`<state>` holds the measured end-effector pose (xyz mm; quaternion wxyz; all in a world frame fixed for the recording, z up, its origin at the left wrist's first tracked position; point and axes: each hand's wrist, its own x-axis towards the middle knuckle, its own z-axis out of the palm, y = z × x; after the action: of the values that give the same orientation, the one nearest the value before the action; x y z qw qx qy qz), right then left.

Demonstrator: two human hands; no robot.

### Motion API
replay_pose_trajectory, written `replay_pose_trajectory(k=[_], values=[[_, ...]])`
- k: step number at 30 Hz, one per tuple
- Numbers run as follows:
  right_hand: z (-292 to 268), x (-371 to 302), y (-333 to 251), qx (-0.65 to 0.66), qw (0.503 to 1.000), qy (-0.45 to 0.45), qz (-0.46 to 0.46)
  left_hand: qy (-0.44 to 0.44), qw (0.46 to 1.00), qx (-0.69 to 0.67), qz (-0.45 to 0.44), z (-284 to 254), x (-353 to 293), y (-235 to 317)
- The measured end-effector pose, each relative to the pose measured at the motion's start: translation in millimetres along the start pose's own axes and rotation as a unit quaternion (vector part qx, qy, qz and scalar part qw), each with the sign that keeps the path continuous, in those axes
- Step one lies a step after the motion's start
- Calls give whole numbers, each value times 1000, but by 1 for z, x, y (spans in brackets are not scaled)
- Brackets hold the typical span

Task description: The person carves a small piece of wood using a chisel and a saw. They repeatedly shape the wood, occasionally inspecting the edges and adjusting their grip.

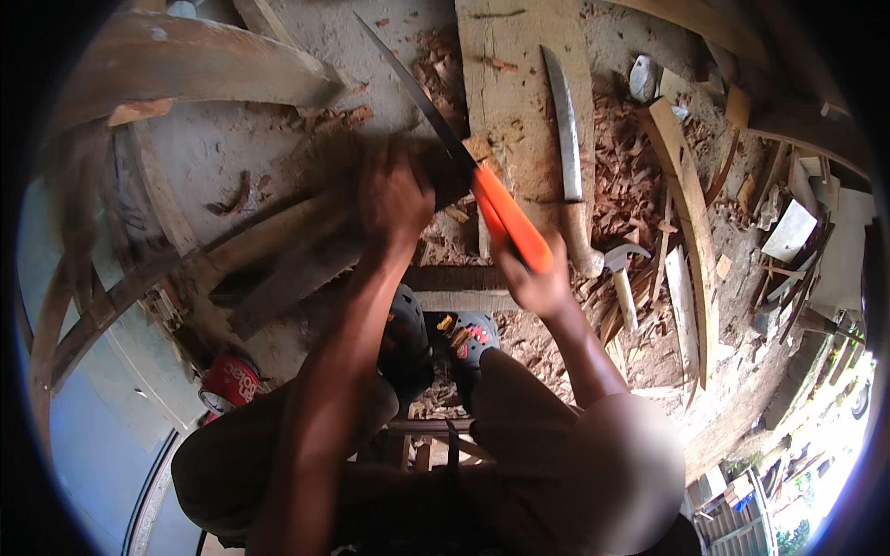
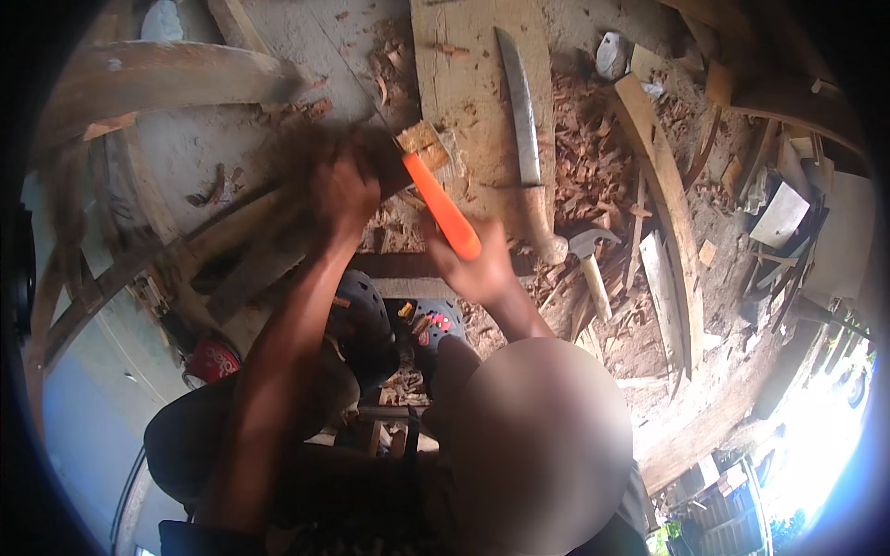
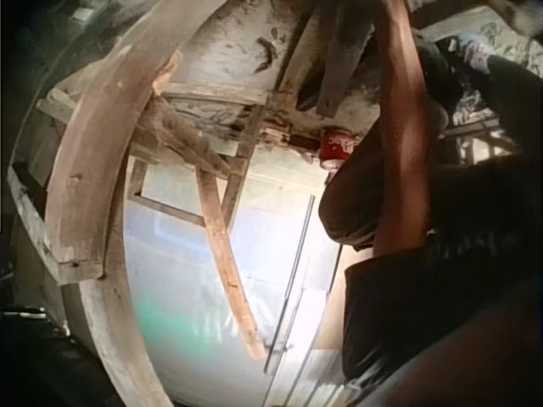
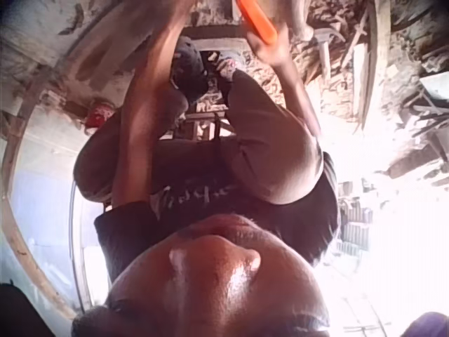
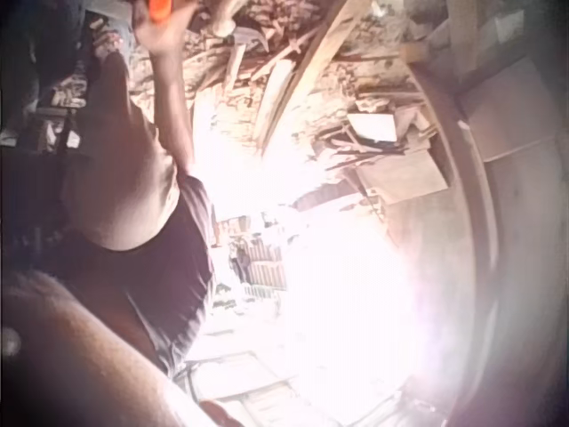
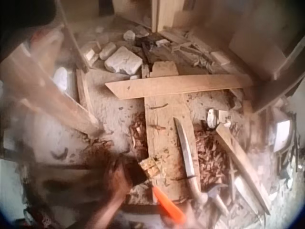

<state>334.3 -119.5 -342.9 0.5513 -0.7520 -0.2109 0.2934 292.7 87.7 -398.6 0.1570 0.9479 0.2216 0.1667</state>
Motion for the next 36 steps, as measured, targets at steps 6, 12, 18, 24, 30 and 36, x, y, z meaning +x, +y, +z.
replay_pose_trajectory(k=[6,12,18,24,30,36], values=[[-24,12,-42,12,988,114,-102,-64,995,3,-72,0,3,1],[-31,-28,-41,-74,993,53,-76,-51,997,-2,-52,1,0,0],[-22,-42,-29,-51,999,10,-16,-28,999,-4,-21,0,0,-4],[-14,-59,-1,-23,999,-32,-29,-53,995,-39,-70,-1,-4,-3],[-31,-152,15,-121,990,30,-71,-59,995,-38,-67,-1,4,0],[-38,-119,14,-174,975,11,-134,-22,998,0,-67,-3,0,-4]])
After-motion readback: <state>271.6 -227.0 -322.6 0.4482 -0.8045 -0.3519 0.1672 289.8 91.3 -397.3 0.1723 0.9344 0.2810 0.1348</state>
